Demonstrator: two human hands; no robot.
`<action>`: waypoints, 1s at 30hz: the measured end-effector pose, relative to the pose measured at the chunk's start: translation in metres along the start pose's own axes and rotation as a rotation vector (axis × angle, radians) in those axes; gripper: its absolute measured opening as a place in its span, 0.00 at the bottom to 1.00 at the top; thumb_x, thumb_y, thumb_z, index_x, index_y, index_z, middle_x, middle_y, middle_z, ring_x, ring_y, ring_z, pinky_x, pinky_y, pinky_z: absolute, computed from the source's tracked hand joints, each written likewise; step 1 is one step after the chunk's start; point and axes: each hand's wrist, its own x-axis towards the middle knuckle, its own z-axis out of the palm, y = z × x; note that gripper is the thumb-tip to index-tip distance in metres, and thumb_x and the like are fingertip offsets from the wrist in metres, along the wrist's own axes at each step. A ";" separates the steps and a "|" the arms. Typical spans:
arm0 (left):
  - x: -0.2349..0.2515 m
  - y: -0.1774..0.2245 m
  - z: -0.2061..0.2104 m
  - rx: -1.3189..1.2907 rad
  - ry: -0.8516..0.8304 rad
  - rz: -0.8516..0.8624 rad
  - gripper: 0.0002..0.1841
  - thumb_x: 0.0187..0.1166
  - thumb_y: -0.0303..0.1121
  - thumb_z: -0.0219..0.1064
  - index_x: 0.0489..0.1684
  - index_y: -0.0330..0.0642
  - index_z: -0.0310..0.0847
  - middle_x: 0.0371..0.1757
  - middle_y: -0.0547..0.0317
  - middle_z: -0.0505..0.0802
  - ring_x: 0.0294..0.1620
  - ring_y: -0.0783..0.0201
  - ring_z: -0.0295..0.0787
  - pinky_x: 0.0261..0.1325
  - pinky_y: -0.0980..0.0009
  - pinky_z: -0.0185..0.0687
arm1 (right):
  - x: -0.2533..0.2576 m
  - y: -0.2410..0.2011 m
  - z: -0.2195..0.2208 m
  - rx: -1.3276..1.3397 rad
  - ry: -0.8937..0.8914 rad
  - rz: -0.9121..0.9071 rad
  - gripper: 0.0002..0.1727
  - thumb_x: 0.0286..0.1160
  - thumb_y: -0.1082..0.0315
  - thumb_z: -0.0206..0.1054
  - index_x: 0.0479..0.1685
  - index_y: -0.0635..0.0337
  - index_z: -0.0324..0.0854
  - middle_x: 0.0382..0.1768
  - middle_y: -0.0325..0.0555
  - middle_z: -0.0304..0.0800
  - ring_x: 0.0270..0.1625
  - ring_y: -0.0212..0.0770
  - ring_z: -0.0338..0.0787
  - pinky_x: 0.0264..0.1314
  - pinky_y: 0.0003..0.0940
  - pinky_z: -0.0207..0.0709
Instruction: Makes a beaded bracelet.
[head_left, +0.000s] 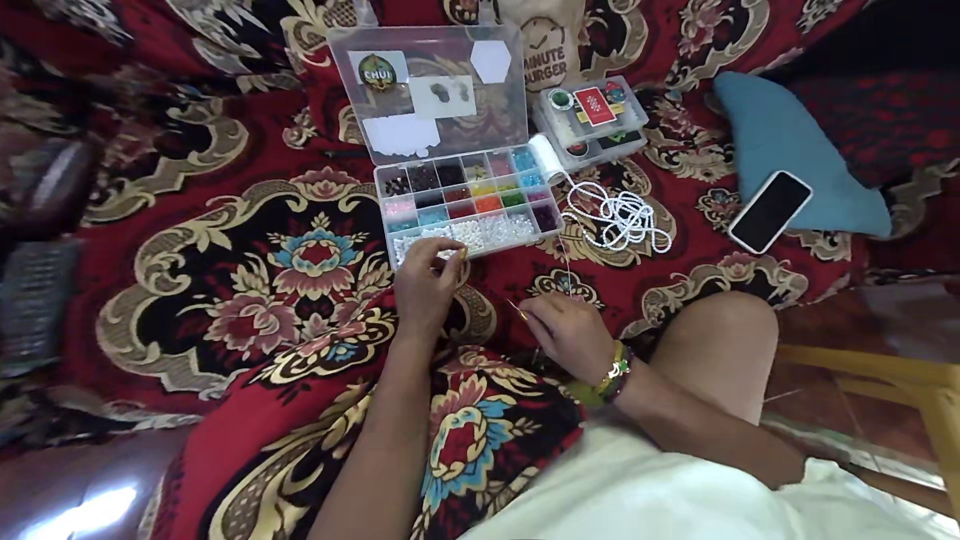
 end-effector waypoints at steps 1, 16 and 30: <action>0.000 -0.001 -0.001 0.098 0.019 -0.009 0.10 0.79 0.29 0.70 0.52 0.34 0.88 0.58 0.40 0.90 0.38 0.52 0.91 0.42 0.53 0.88 | -0.001 0.001 0.001 0.000 0.004 -0.006 0.09 0.78 0.68 0.65 0.41 0.60 0.92 0.33 0.48 0.94 0.36 0.45 0.95 0.39 0.37 0.89; -0.006 -0.001 0.005 0.336 -0.079 -0.087 0.15 0.74 0.26 0.75 0.57 0.31 0.88 0.67 0.34 0.84 0.36 0.41 0.90 0.39 0.41 0.86 | -0.003 -0.025 -0.009 -0.059 -0.208 -0.027 0.08 0.74 0.67 0.68 0.35 0.60 0.90 0.27 0.49 0.91 0.30 0.47 0.94 0.27 0.42 0.86; -0.002 0.002 0.004 0.277 -0.040 -0.139 0.10 0.82 0.28 0.69 0.53 0.31 0.86 0.60 0.32 0.86 0.49 0.34 0.89 0.48 0.36 0.84 | 0.020 -0.039 -0.030 0.052 -0.971 0.202 0.16 0.90 0.72 0.50 0.56 0.73 0.81 0.50 0.67 0.90 0.56 0.64 0.92 0.56 0.59 0.82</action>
